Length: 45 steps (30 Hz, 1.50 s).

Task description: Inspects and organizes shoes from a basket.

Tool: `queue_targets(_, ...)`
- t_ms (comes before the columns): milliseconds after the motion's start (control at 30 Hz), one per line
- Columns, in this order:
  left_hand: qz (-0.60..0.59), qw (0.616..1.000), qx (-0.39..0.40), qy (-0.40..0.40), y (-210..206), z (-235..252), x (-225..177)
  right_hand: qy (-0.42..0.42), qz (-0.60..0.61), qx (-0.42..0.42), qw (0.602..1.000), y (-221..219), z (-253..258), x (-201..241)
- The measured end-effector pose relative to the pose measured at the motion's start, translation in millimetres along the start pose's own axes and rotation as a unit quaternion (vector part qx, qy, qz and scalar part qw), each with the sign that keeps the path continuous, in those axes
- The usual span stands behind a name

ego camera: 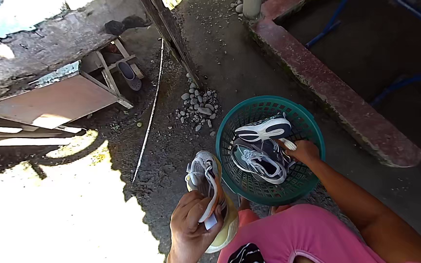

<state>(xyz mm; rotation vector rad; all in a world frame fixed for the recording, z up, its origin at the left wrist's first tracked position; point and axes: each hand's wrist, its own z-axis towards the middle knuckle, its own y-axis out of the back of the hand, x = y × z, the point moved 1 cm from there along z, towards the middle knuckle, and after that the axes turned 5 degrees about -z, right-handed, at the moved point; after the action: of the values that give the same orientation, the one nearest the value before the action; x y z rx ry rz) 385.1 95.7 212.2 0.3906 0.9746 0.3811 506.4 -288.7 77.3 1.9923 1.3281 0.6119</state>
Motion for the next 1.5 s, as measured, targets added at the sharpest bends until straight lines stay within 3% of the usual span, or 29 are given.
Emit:
queue_targets(167,-0.005,1.000,0.007,-0.005,3,6,-5,0.010,0.064,-0.010,0.998,24,-49,-24)
queue_targets(400,-0.017,1.000,0.010,-0.021,10,18,-13,0.101,0.133,-0.025,0.986,38,-103,-43)
queue_targets(600,-0.039,0.998,0.017,-0.053,13,31,-16,0.167,0.120,-0.051,0.977,-8,-89,-37)
queue_targets(800,-0.094,0.989,0.040,-0.104,10,43,-21,0.125,0.082,-0.052,0.987,-25,-82,-23)
queue_targets(933,-0.139,0.985,0.044,-0.091,0,52,-20,0.217,0.054,-0.064,0.973,-28,-83,-30)
queue_targets(1000,-0.146,0.985,0.046,-0.078,-6,58,-19,0.204,0.018,-0.022,0.979,-25,-88,-24)
queue_targets(1133,-0.134,0.986,0.078,-0.057,-15,72,-18,0.164,-0.005,-0.013,0.986,-24,-95,-13)
queue_targets(1300,-0.130,0.985,0.105,-0.048,-21,83,-16,0.120,0.138,-0.071,0.981,-6,-94,-28)
queue_targets(1500,-0.154,0.980,0.127,-0.009,-31,89,-10,0.134,0.414,-0.102,0.895,8,-101,-77)
